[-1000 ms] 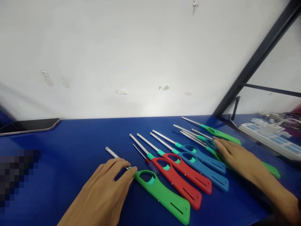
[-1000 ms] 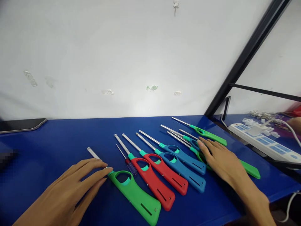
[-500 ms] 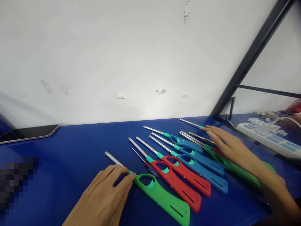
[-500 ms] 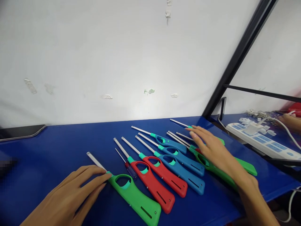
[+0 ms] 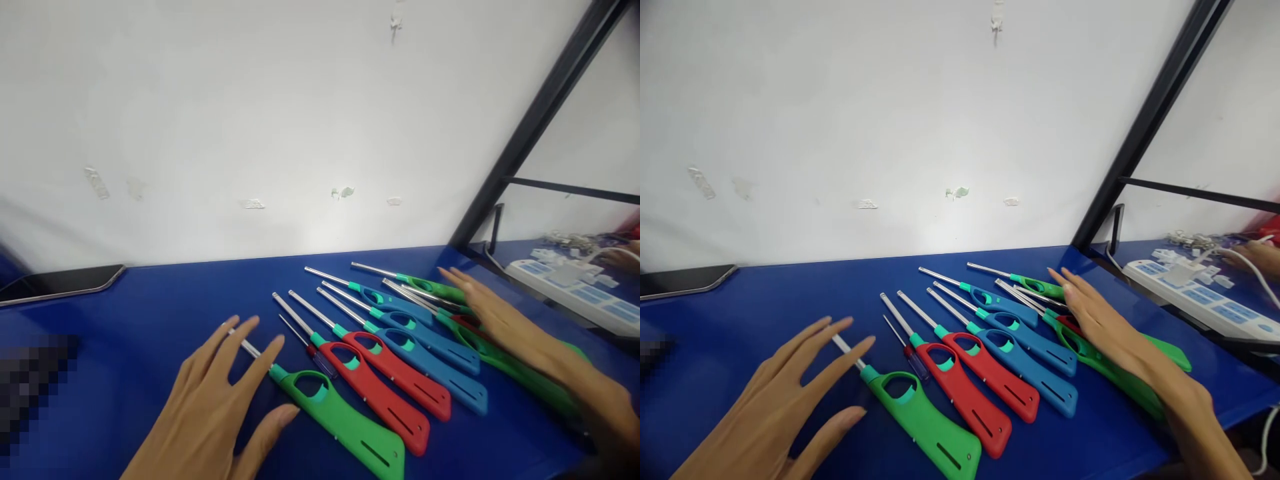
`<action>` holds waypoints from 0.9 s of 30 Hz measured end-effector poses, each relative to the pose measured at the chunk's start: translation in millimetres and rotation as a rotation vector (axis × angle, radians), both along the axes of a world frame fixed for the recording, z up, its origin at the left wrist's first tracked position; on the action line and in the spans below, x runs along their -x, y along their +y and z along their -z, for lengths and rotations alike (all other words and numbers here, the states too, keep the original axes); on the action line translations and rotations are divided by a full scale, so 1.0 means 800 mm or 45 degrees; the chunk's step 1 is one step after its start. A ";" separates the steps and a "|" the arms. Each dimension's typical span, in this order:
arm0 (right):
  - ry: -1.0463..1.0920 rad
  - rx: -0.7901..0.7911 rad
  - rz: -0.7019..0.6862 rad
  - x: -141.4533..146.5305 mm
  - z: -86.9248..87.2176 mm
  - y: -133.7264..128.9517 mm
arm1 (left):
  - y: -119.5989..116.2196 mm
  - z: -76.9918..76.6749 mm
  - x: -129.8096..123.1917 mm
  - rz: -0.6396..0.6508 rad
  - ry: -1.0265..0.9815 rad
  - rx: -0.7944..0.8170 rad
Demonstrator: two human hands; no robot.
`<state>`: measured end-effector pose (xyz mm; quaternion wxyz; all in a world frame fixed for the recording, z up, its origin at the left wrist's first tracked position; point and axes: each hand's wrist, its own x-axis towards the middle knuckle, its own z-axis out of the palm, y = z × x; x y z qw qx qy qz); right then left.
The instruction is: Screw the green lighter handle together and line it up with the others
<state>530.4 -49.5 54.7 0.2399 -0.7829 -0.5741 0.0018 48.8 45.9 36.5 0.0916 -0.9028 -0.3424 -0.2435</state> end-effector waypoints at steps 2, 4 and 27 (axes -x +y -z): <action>-0.019 -0.080 0.001 0.013 -0.006 -0.005 | -0.005 -0.009 0.004 -0.055 -0.100 0.013; -0.078 -0.210 -0.064 0.032 -0.012 -0.010 | -0.010 -0.020 0.007 -0.082 -0.179 0.050; -0.727 -0.327 -0.810 0.236 -0.013 -0.015 | -0.020 -0.007 -0.018 0.065 0.079 0.144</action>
